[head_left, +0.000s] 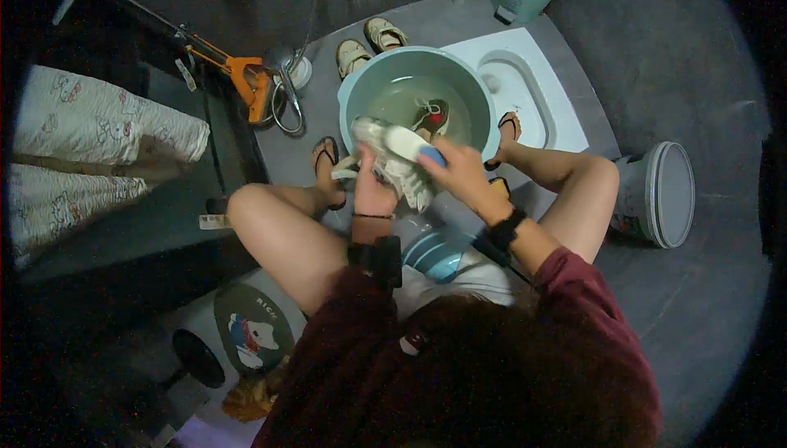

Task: The person washes shoes in a bucket of water using a brush, scrubbing the sides and soles of the footwear.

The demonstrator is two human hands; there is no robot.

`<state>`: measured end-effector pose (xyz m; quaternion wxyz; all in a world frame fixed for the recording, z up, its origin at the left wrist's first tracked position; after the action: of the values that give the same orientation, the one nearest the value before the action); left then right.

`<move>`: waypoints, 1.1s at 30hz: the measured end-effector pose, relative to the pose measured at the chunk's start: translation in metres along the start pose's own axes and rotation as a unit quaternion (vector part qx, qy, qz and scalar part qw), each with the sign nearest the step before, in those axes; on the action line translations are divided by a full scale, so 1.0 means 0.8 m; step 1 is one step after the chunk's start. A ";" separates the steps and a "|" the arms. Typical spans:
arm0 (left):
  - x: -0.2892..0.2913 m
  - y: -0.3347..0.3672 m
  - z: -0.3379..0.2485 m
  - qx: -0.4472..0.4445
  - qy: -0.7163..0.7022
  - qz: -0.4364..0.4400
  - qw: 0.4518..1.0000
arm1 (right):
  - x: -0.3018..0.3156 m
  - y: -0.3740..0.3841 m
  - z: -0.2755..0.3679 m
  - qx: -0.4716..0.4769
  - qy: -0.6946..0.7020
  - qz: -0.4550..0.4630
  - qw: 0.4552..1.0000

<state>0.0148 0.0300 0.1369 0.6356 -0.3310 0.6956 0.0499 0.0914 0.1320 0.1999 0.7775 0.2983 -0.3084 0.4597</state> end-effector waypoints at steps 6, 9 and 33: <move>0.022 -0.002 0.008 -0.018 0.091 -0.058 0.994 | 0.006 0.014 0.031 -0.055 0.054 -0.005 0.997; 0.021 0.000 -0.004 -0.026 0.088 -0.051 0.994 | 0.009 0.042 0.063 -0.008 -0.013 -0.008 1.000; -0.010 0.002 0.009 -0.106 0.238 -0.057 0.964 | 0.047 0.004 0.049 -0.051 -0.047 -0.039 0.997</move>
<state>0.0199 0.0382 0.1421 0.4148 -0.4383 0.7973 0.0069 0.0947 0.1238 0.2537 0.7939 0.2912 -0.3554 0.3982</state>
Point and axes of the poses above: each hand's wrist, its own y-axis towards the middle knuckle, its own x-axis out of the back of the hand, z = x × y, the point moved 7 cm from there along y, towards the middle knuckle, and after that the axes turned 4 degrees about z, right-handed, at the moved point
